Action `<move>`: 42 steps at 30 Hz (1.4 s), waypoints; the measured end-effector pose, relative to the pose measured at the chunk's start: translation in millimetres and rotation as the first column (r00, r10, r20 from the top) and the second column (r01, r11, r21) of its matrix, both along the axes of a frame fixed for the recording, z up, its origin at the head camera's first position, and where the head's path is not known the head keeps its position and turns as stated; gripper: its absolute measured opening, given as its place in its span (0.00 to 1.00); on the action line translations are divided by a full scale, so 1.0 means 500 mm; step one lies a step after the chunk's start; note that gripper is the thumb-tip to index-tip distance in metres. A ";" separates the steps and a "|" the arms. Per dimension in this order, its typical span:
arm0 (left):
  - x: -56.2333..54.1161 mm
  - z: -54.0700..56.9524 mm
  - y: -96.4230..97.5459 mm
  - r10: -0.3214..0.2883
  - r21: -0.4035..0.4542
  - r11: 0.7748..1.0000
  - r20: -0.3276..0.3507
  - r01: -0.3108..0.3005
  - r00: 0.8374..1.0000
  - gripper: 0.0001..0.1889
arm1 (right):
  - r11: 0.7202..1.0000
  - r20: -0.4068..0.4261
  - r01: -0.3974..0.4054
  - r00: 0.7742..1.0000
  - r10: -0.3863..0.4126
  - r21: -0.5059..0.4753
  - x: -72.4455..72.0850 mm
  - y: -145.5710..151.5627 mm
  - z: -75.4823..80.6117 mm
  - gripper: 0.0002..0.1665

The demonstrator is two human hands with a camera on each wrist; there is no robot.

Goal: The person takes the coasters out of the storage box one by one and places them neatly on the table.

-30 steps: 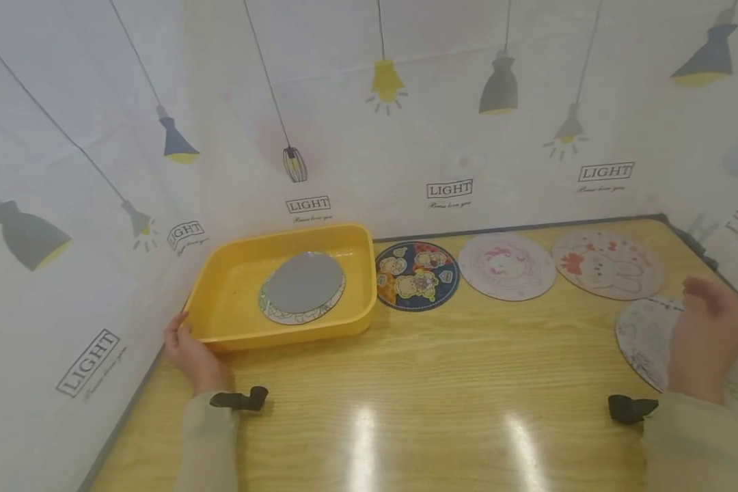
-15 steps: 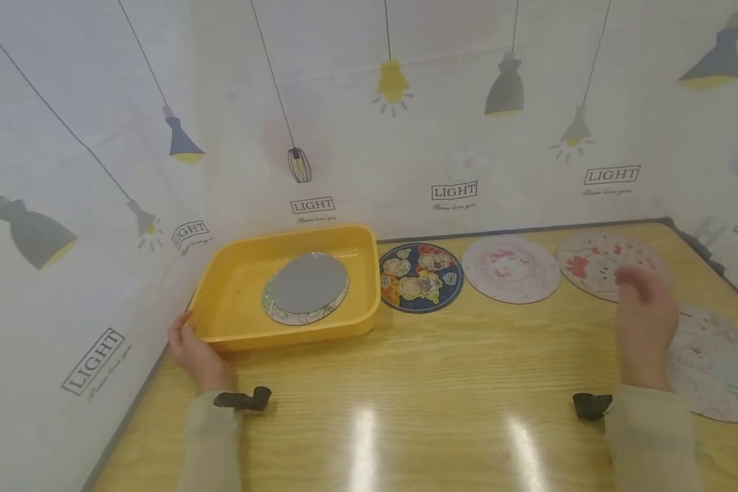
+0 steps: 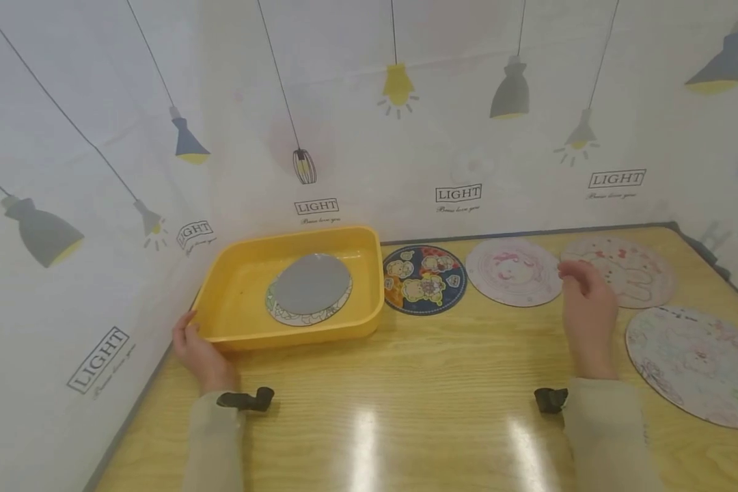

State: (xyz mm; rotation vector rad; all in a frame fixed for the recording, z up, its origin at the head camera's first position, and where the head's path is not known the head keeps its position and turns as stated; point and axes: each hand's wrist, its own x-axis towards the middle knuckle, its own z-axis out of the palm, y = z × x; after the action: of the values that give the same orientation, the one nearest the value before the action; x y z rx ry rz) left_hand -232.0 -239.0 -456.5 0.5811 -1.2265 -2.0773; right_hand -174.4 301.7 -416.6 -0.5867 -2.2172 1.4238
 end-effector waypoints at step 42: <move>0.000 0.000 -0.003 0.007 -0.043 0.999 0.036 -0.006 0.999 0.14 | 0.838 -0.276 -0.517 0.843 0.462 -0.174 -0.095 -0.343 0.013 0.18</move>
State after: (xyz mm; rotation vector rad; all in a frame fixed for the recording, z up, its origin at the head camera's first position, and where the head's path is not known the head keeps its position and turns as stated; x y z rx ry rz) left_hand -232.0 -240.4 -456.4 0.6046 -1.2843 -2.0385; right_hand -222.1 130.4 -410.2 0.1015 -2.1098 1.9277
